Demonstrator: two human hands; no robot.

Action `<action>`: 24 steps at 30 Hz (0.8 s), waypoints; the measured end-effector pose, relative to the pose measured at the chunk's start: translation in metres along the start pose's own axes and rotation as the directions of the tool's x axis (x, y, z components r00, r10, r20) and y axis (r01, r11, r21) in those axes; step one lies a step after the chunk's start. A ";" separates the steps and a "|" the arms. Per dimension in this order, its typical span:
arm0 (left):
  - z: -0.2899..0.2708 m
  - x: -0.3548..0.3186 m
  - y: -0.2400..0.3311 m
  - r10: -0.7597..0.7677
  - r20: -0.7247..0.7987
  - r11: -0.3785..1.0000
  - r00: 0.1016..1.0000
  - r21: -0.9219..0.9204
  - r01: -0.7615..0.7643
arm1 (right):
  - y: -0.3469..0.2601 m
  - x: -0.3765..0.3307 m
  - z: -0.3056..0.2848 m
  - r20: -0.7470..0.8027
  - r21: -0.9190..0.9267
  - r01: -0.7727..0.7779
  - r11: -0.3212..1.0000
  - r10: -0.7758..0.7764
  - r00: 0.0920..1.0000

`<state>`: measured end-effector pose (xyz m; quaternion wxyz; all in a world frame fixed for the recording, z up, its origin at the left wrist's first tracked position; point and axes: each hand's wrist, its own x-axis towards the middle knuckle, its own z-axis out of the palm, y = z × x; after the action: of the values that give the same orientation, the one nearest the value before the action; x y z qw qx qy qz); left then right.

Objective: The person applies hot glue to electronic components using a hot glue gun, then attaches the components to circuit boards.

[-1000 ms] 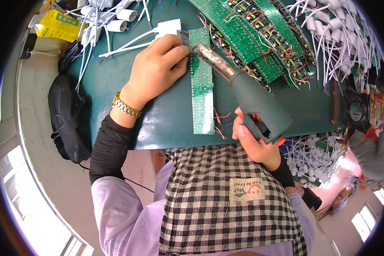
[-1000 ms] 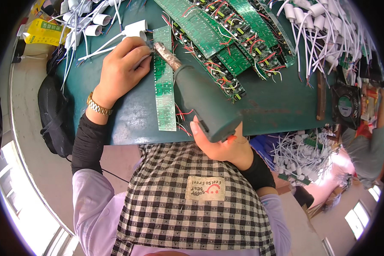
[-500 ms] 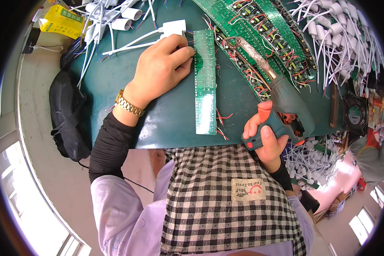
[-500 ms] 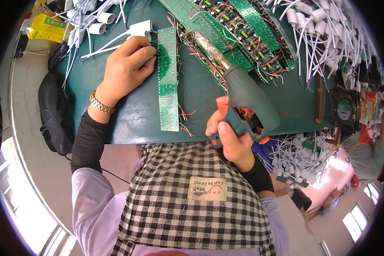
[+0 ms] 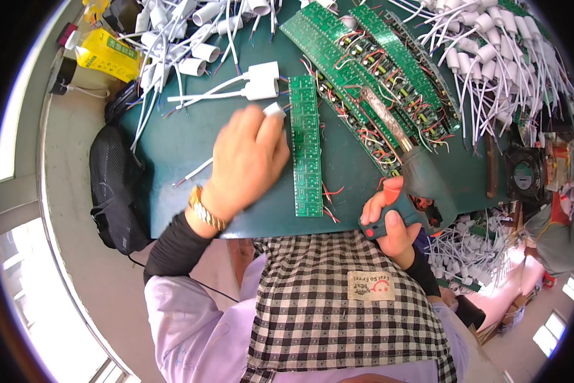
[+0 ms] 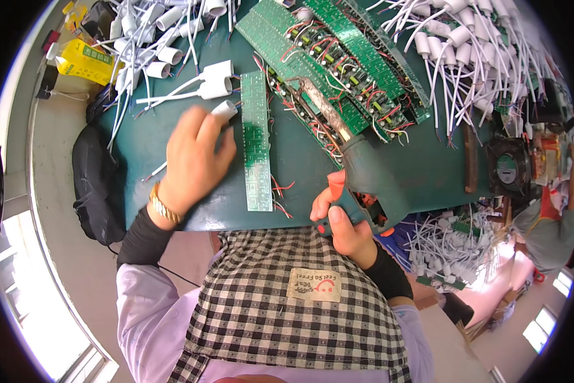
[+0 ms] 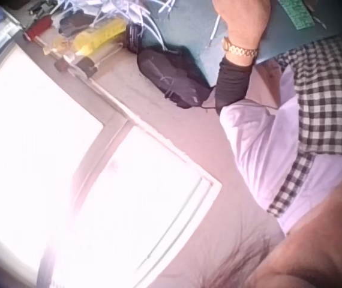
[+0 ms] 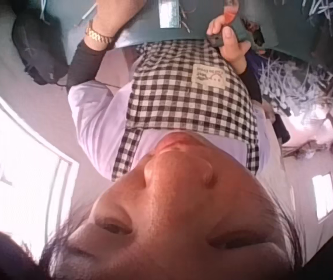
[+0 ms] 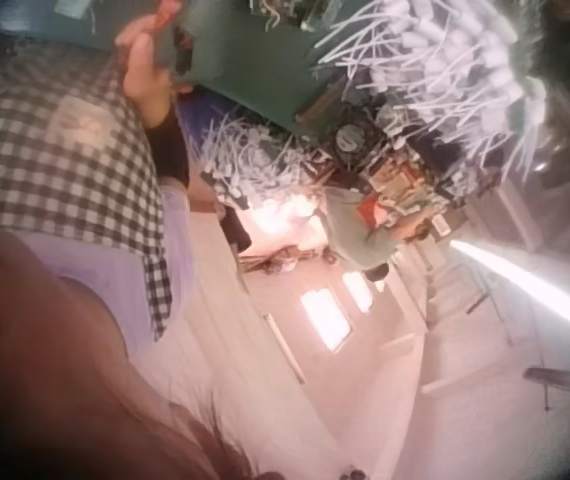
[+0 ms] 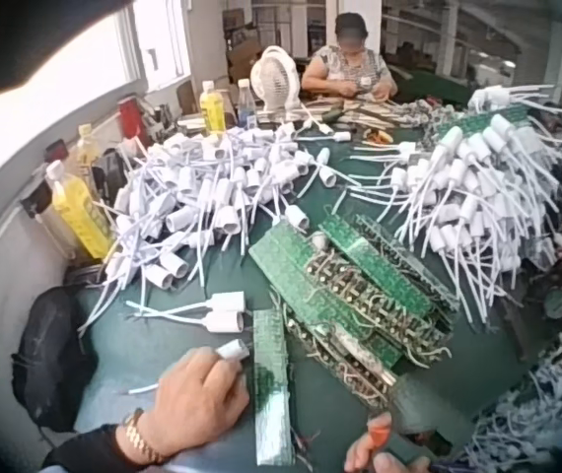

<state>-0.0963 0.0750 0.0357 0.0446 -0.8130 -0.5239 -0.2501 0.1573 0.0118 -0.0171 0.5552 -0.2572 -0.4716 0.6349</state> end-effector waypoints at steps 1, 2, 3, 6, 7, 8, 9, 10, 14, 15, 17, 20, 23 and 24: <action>-0.002 -0.009 0.007 -0.054 0.054 0.995 0.997 -0.076 0.058 | 0.000 -0.001 -0.001 -0.005 -0.001 0.014 1.000 -0.014 1.000; -0.004 -0.016 0.013 -0.068 0.129 0.991 0.989 -0.103 0.081 | 0.001 -0.002 0.001 0.008 0.005 0.021 1.000 -0.021 1.000; -0.002 -0.020 0.019 -0.080 0.204 0.985 0.976 -0.132 0.108 | 0.000 -0.003 0.001 0.020 0.008 0.025 1.000 -0.025 1.000; 0.004 -0.022 0.033 -0.128 0.328 0.943 0.936 -0.251 0.217 | -0.003 0.002 0.007 0.023 0.035 0.025 0.999 -0.025 0.999; 0.006 -0.021 0.039 -0.094 0.354 0.896 0.931 -0.377 0.234 | -0.006 0.003 0.009 0.021 0.081 0.022 0.996 -0.024 0.999; 0.006 -0.019 0.045 -0.031 0.368 0.883 0.929 -0.425 0.197 | -0.008 0.006 0.012 0.027 0.084 0.022 0.996 -0.024 0.999; 0.008 -0.019 0.050 0.055 0.315 0.892 0.948 -0.442 0.095 | -0.011 0.009 0.015 0.042 0.112 -0.019 0.994 0.015 0.999; 0.009 -0.024 0.052 0.106 0.308 0.906 0.945 -0.421 0.035 | -0.012 0.011 0.018 0.058 0.140 -0.061 0.988 0.053 0.997; 0.001 -0.020 0.034 0.087 0.093 0.993 0.992 -0.089 -0.079 | -0.008 0.014 0.022 0.069 0.183 -0.098 0.978 0.087 0.994; -0.004 -0.019 0.030 -0.077 0.115 0.997 0.990 0.001 0.078 | -0.005 0.015 0.020 0.071 0.159 -0.050 0.986 0.039 0.997; -0.009 -0.021 0.017 -0.235 0.078 0.971 0.969 0.061 0.230 | 0.001 0.015 0.017 0.071 0.139 0.000 0.990 -0.010 0.997; -0.020 -0.017 0.010 -0.203 0.307 0.961 0.930 0.242 0.130 | 0.008 0.014 0.014 -0.047 0.205 0.112 0.972 -0.104 0.993; -0.034 0.011 0.008 0.037 0.147 0.962 0.988 0.264 -0.075 | 0.012 0.012 0.012 -0.101 0.253 0.145 0.957 -0.123 0.987; -0.036 0.023 0.008 0.096 0.076 0.941 0.992 0.319 -0.116 | 0.013 0.011 0.011 -0.106 0.238 0.164 0.957 -0.143 0.984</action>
<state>-0.0950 0.0780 0.0789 0.1748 -0.8289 -0.5143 -0.1340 0.1396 0.0199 -0.0215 0.6505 -0.1765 -0.3831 0.6316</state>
